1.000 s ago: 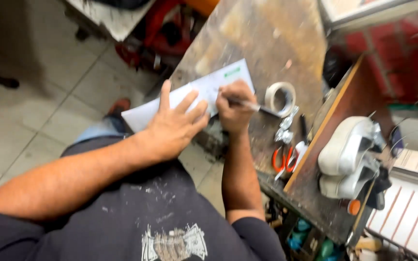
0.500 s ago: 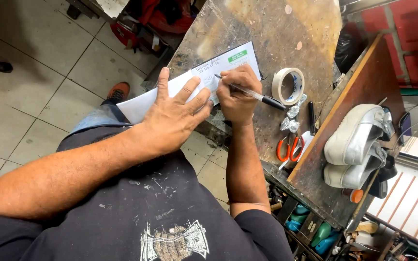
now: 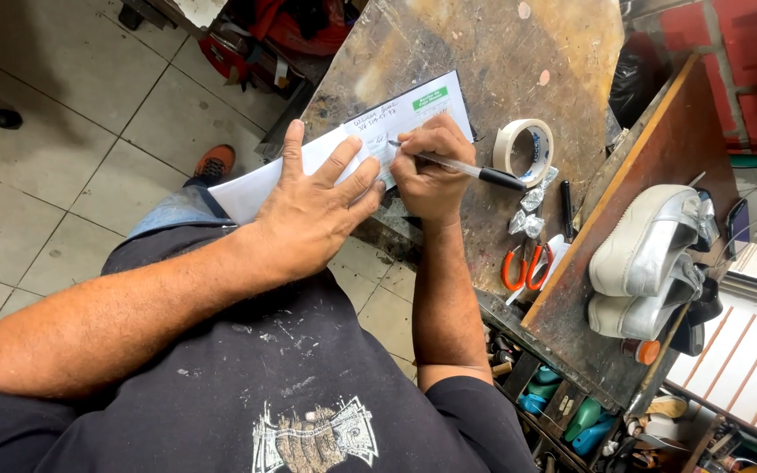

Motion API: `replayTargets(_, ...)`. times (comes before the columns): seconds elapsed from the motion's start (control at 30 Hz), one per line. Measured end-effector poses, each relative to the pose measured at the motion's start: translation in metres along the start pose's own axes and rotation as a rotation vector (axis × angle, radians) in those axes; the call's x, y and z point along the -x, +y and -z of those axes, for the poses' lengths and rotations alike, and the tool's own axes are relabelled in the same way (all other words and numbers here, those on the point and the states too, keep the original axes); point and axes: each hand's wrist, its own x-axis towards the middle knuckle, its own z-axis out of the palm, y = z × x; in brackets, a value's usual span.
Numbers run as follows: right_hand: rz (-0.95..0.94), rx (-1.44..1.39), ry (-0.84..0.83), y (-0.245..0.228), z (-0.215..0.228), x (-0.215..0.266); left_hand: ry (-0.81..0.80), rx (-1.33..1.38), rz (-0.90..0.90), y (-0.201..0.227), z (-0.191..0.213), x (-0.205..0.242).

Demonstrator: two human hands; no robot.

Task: Inspecting a shoe for repair and writing details on a receipt at a service counter

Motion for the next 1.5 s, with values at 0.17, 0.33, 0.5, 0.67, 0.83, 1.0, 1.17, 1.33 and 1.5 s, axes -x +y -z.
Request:
replayTargets(0.17,0.004,-0.030,0.018,-0.0036,-0.0005,-0.0024,-0.019,-0.008,0.008,0.0000,0.0030,0.0004)
replayTargets(0.33,0.006,0.004,0.007,0.0004,0.0002,-0.0015,-0.010,-0.009,0.008,0.0003,0.0016,0.0007)
replayTargets(0.5,0.014,0.018,0.038,-0.0012,-0.0005,-0.0024,-0.007,-0.002,0.005,-0.0002,0.0016,-0.0004)
replayTargets(0.67,-0.006,0.005,0.038,-0.0035,-0.0027,-0.0036,-0.015,0.007,0.010,0.0004,0.0027,0.0000)
replayTargets(0.83,-0.005,0.010,0.046,-0.0007,-0.0011,-0.0018,-0.021,0.017,0.008,-0.0007,0.0013,0.0001)
replayTargets(1.0,-0.029,-0.001,0.054,-0.0033,-0.0029,-0.0039,-0.013,0.021,0.012,-0.0008,0.0020,0.0005)
replayTargets(1.17,-0.014,0.009,0.057,0.0024,-0.0002,-0.0001,0.001,0.013,0.009,-0.0004,0.0003,0.0010)
replayTargets(1.33,-0.001,0.026,0.071,0.0004,-0.0017,-0.0015,-0.009,0.015,0.011,-0.0008,0.0002,0.0006)
replayTargets(1.5,0.008,0.040,0.078,0.0027,-0.0009,-0.0006,-0.013,0.024,0.018,0.0001,0.0016,0.0013)
